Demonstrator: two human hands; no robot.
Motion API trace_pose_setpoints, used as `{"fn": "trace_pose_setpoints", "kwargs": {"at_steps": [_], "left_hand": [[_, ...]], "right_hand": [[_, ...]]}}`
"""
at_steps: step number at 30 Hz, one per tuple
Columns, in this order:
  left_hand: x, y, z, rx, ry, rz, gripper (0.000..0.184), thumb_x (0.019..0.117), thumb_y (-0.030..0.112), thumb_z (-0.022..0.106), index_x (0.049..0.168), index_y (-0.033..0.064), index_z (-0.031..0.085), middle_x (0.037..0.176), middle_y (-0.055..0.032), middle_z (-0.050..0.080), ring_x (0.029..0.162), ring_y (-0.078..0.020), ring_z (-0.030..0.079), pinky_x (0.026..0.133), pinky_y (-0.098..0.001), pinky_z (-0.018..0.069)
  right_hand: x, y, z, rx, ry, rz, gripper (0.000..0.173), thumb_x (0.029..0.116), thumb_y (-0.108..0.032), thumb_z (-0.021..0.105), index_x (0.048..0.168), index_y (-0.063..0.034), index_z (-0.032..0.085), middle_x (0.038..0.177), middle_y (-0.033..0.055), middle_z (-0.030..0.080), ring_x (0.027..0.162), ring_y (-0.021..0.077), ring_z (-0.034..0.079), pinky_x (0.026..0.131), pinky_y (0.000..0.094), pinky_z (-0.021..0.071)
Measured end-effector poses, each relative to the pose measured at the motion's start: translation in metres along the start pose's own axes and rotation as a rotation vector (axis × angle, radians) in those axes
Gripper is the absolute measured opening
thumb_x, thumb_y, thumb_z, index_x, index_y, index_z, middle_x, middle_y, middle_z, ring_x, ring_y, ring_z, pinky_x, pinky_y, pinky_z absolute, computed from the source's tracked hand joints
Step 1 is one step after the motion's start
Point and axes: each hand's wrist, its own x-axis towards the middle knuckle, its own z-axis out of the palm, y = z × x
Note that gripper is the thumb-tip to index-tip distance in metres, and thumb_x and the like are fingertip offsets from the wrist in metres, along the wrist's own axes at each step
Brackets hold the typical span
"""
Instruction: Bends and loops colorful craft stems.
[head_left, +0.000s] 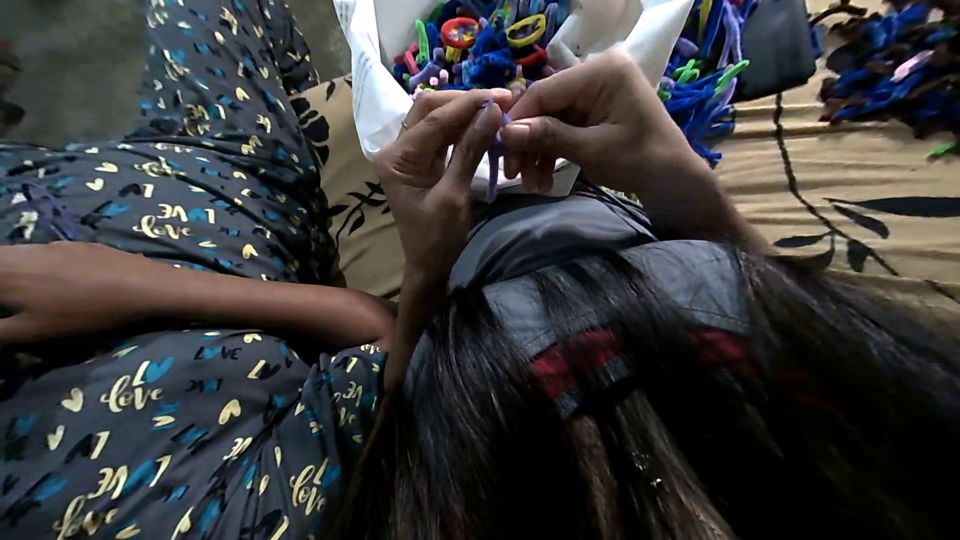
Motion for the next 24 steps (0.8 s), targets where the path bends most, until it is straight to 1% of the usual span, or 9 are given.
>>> {"fn": "trace_pose_setpoints", "kwargs": {"at_steps": [1, 3, 6, 8, 13, 17, 19, 20, 24], "left_hand": [[0.001, -0.001, -0.002, -0.046, -0.021, -0.004, 0.017, 0.0996, 0.001, 0.059, 0.1, 0.003, 0.076, 0.103, 0.0057, 0.071, 0.1, -0.002, 0.064, 0.089, -0.0217, 0.0543], [0.002, -0.003, -0.005, -0.13, -0.062, -0.014, 0.019, 0.1006, 0.005, 0.059, 0.1, 0.0062, 0.078, 0.103, 0.0072, 0.069, 0.102, -0.0021, 0.062, 0.09, -0.0217, 0.0528], [0.002, -0.004, -0.006, -0.187, -0.084, -0.035, 0.02, 0.1018, 0.007, 0.058, 0.1, 0.0086, 0.077, 0.103, 0.0086, 0.069, 0.101, -0.0012, 0.062, 0.09, -0.0215, 0.0518], [0.002, -0.005, -0.004, -0.242, -0.072, -0.071, 0.02, 0.1018, 0.007, 0.057, 0.099, 0.0094, 0.076, 0.103, 0.0085, 0.07, 0.098, -0.0013, 0.063, 0.088, -0.0224, 0.0536], [0.002, -0.008, -0.002, -0.386, -0.08, -0.147, 0.019, 0.1013, 0.009, 0.059, 0.098, 0.0122, 0.077, 0.1, 0.0084, 0.072, 0.094, -0.0004, 0.065, 0.085, -0.0215, 0.0544], [0.0, -0.012, -0.001, -0.503, -0.112, -0.197, 0.017, 0.1018, 0.012, 0.059, 0.099, 0.0127, 0.076, 0.097, 0.0087, 0.071, 0.09, -0.0002, 0.065, 0.082, -0.0204, 0.054], [0.0, -0.012, -0.002, -0.547, -0.15, -0.223, 0.016, 0.1022, 0.015, 0.059, 0.1, 0.0144, 0.075, 0.094, 0.0098, 0.07, 0.087, 0.0004, 0.064, 0.078, -0.0194, 0.0539], [0.0, -0.012, -0.002, -0.56, -0.17, -0.219, 0.016, 0.1024, 0.016, 0.059, 0.1, 0.0149, 0.075, 0.094, 0.0102, 0.07, 0.087, 0.0004, 0.064, 0.079, -0.0197, 0.054], [0.002, -0.015, -0.006, -0.506, -0.226, -0.106, 0.016, 0.1029, 0.019, 0.06, 0.109, 0.0156, 0.074, 0.099, 0.0116, 0.07, 0.09, 0.0008, 0.063, 0.08, -0.0199, 0.0533]], "right_hand": [[0.001, 0.002, -0.001, 0.128, -0.055, 0.055, 0.016, 0.1053, -0.008, 0.054, 0.097, -0.0024, 0.067, 0.082, -0.0041, 0.072, 0.067, 0.0039, 0.07, 0.059, 0.0239, 0.062], [0.003, 0.006, 0.0, 0.313, -0.114, 0.133, 0.018, 0.1059, -0.01, 0.051, 0.097, -0.0068, 0.067, 0.083, -0.0049, 0.074, 0.067, 0.0049, 0.071, 0.056, 0.0242, 0.0609], [0.005, 0.012, 0.003, 0.453, -0.113, 0.14, 0.015, 0.1026, -0.005, 0.056, 0.094, -0.008, 0.068, 0.079, -0.0062, 0.072, 0.063, 0.0023, 0.067, 0.054, 0.0196, 0.0567], [0.006, 0.017, 0.004, 0.508, -0.086, 0.121, 0.015, 0.1009, -0.002, 0.058, 0.092, -0.0066, 0.069, 0.075, -0.006, 0.071, 0.06, 0.0012, 0.065, 0.052, 0.0179, 0.0555], [0.005, 0.018, 0.007, 0.622, -0.105, 0.146, 0.012, 0.0946, 0.001, 0.064, 0.091, -0.0086, 0.07, 0.075, -0.0063, 0.072, 0.058, 0.0002, 0.065, 0.051, 0.0168, 0.0542], [0.006, 0.02, 0.008, 0.674, -0.12, 0.138, 0.012, 0.094, 0.001, 0.064, 0.09, -0.0079, 0.071, 0.072, -0.006, 0.071, 0.056, -0.0006, 0.064, 0.049, 0.0153, 0.0527], [0.005, 0.018, 0.009, 0.64, -0.113, 0.126, 0.013, 0.095, 0.0, 0.064, 0.089, -0.0087, 0.071, 0.072, -0.0064, 0.071, 0.055, -0.0007, 0.063, 0.048, 0.0155, 0.0522], [0.005, 0.016, 0.009, 0.615, -0.112, 0.126, 0.013, 0.096, 0.0, 0.063, 0.089, -0.009, 0.07, 0.071, -0.007, 0.071, 0.054, -0.0013, 0.062, 0.048, 0.0151, 0.0511], [0.003, 0.008, 0.01, 0.603, -0.137, 0.161, 0.019, 0.101, -0.002, 0.056, 0.088, -0.0092, 0.068, 0.069, -0.0073, 0.069, 0.053, -0.0027, 0.06, 0.046, 0.0134, 0.048]]}}
